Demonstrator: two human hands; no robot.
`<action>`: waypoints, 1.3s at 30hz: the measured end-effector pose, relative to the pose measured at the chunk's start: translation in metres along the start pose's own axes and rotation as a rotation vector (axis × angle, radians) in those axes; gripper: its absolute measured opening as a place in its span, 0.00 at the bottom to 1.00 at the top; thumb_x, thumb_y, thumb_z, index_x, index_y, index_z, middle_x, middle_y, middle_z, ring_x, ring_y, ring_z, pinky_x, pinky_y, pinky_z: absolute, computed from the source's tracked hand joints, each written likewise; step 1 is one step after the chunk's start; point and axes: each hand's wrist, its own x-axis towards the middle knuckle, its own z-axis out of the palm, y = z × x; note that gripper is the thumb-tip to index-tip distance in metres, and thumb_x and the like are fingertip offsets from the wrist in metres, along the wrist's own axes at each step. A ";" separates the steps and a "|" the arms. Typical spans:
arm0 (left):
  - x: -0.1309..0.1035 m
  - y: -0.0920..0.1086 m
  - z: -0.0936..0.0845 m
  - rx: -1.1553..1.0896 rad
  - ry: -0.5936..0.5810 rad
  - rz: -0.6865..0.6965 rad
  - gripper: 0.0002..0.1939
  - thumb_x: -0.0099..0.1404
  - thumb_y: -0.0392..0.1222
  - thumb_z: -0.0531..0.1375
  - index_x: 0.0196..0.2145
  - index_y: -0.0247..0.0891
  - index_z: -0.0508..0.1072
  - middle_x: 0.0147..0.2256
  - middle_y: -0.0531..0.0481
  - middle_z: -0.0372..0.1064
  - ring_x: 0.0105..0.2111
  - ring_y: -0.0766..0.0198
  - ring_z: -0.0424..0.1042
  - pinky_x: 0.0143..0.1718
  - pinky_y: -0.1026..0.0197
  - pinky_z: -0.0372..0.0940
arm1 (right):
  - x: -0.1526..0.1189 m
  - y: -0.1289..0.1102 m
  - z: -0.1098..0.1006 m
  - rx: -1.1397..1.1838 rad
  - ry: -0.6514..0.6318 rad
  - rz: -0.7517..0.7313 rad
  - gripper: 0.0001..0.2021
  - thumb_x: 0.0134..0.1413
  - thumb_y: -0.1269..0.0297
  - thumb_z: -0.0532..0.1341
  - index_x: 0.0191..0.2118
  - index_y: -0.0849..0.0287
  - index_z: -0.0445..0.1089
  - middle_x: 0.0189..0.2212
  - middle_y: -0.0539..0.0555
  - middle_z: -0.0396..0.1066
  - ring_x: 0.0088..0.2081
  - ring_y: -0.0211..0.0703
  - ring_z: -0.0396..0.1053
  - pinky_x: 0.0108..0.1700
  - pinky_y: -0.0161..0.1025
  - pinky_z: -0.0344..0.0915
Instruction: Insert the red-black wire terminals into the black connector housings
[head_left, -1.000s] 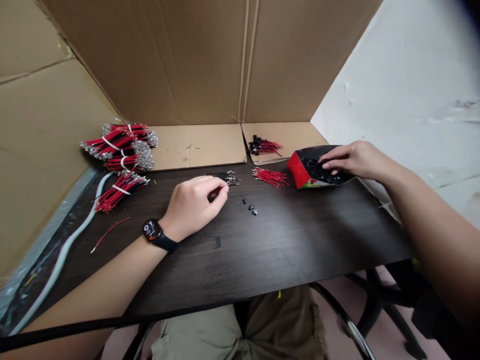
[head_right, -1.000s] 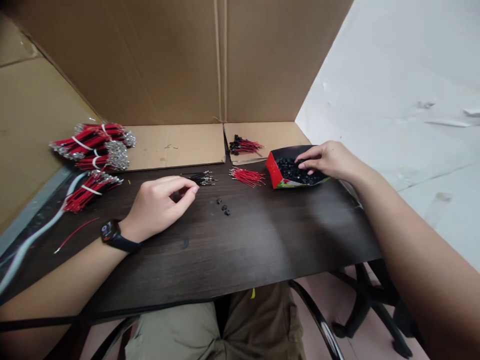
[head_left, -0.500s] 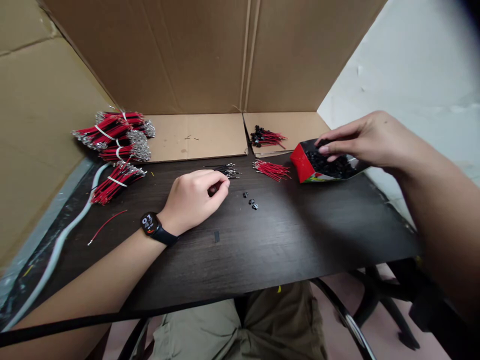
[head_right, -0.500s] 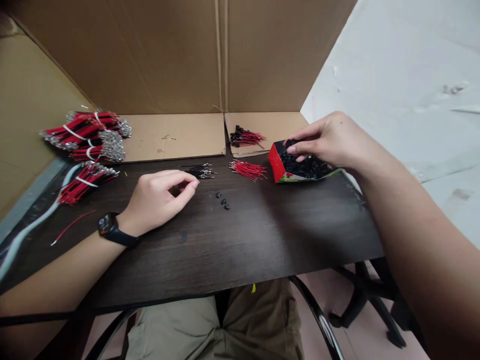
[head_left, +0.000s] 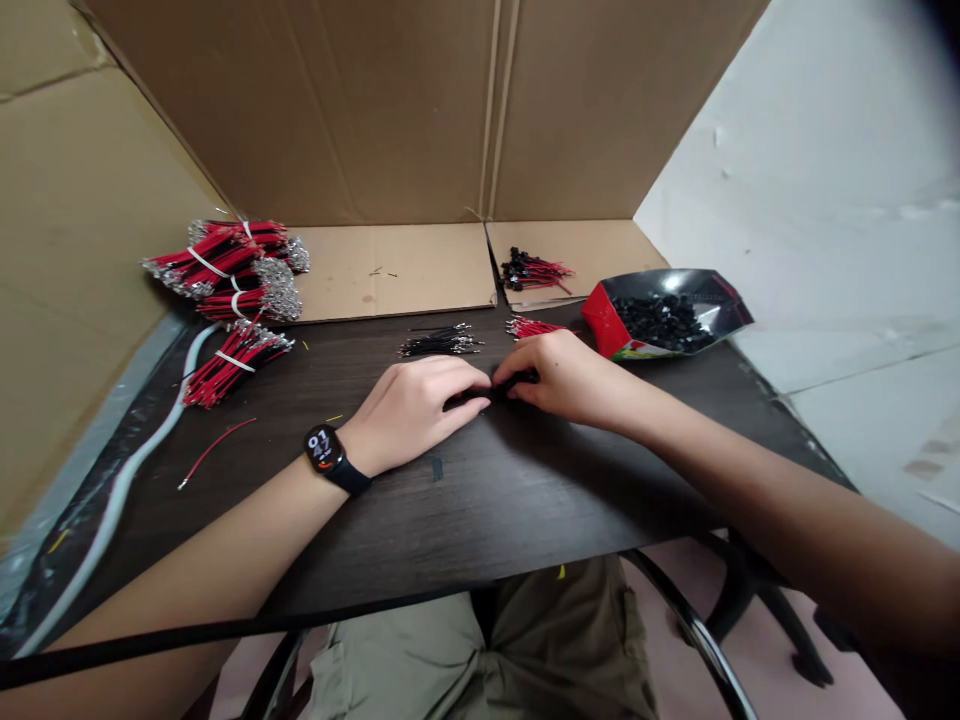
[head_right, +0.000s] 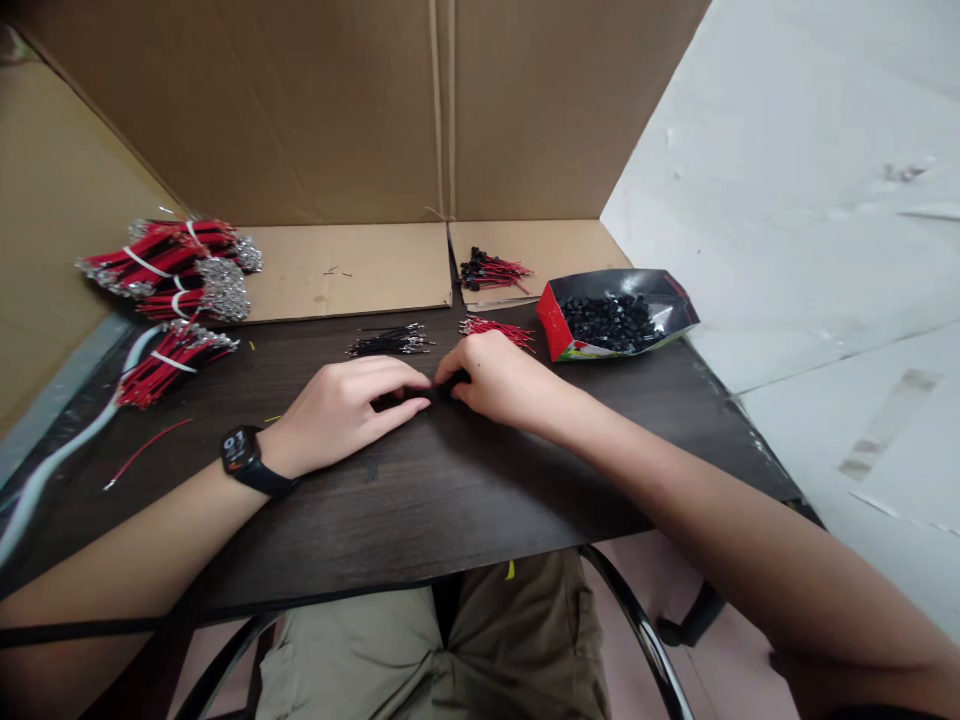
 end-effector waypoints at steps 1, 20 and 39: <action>0.000 0.000 0.001 0.006 -0.005 0.006 0.09 0.73 0.41 0.62 0.47 0.36 0.79 0.45 0.46 0.81 0.45 0.59 0.79 0.49 0.58 0.70 | -0.001 0.000 0.000 -0.001 -0.001 -0.009 0.18 0.52 0.80 0.63 0.44 0.56 0.84 0.40 0.53 0.84 0.42 0.47 0.80 0.46 0.38 0.71; 0.003 0.000 0.006 0.051 -0.003 -0.004 0.06 0.73 0.36 0.60 0.43 0.36 0.78 0.40 0.48 0.79 0.40 0.58 0.78 0.43 0.58 0.69 | -0.013 -0.002 -0.009 0.354 0.022 0.102 0.11 0.61 0.68 0.63 0.43 0.56 0.84 0.36 0.51 0.83 0.35 0.43 0.78 0.39 0.38 0.73; 0.001 -0.001 0.004 0.156 0.015 0.040 0.13 0.74 0.32 0.56 0.51 0.34 0.78 0.48 0.45 0.81 0.49 0.54 0.80 0.52 0.53 0.73 | -0.069 0.041 -0.060 0.271 0.704 0.340 0.09 0.61 0.64 0.65 0.44 0.57 0.81 0.39 0.59 0.82 0.34 0.42 0.77 0.35 0.40 0.71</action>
